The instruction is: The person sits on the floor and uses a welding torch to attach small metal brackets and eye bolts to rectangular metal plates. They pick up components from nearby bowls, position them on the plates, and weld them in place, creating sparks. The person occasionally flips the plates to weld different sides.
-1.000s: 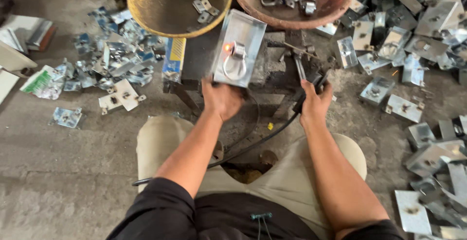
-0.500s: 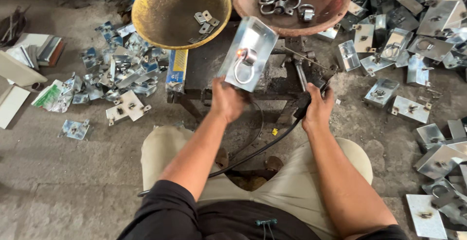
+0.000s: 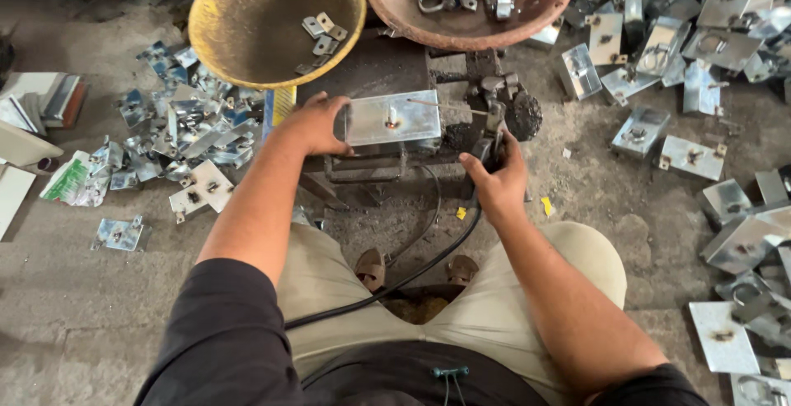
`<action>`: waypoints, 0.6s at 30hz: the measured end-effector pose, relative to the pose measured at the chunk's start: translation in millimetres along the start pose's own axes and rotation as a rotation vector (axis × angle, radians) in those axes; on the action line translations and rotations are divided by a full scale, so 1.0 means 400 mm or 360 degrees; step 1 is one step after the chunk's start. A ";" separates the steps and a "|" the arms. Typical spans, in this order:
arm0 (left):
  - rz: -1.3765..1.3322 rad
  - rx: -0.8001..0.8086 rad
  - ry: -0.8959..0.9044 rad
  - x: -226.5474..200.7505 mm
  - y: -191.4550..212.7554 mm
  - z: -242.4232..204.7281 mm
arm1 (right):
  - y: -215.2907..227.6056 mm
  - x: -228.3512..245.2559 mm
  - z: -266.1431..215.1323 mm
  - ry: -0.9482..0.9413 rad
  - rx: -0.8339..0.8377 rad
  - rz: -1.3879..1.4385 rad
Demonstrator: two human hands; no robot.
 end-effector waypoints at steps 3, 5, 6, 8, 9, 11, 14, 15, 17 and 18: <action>0.0095 0.0091 0.0016 0.011 0.000 0.009 | -0.003 0.023 -0.018 -0.0003 -0.0017 -0.0272; 0.0118 0.0118 0.0042 0.012 0.000 0.013 | -0.006 0.043 -0.032 0.0061 -0.0007 -0.0386; 0.0108 0.0116 0.0067 0.009 -0.001 0.014 | -0.008 0.051 -0.037 0.0040 0.0005 -0.0403; 0.0098 0.0136 0.0116 0.001 0.003 0.011 | -0.013 0.063 -0.049 -0.0007 0.0025 -0.0434; 0.0092 0.0150 0.0143 -0.003 0.009 0.009 | -0.016 0.071 -0.054 0.0042 0.0020 -0.0452; 0.0097 0.0180 0.0194 -0.016 0.022 0.007 | -0.022 0.084 -0.064 0.0139 0.0012 -0.0489; 0.0131 0.0212 0.0247 -0.034 0.041 0.003 | -0.029 0.099 -0.071 0.0209 0.0068 -0.0523; 0.0138 0.0214 0.0250 -0.039 0.042 0.001 | -0.029 0.099 -0.075 0.0134 0.0065 -0.0550; 0.0151 0.0247 0.0261 -0.039 0.043 0.001 | -0.036 0.100 -0.082 -0.0014 0.0063 -0.0606; 0.0157 0.0277 0.0268 -0.034 0.044 0.006 | -0.041 0.102 -0.085 -0.0038 0.0071 -0.0548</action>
Point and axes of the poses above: each hand's wrist, its own z-axis towards the middle knuckle, its own y-axis out of the back of the hand, x = y × z, the point moved 3 cm from there along z, towards the middle knuckle, and after that the axes turned 11 degrees about -y, right-handed, at the moved point
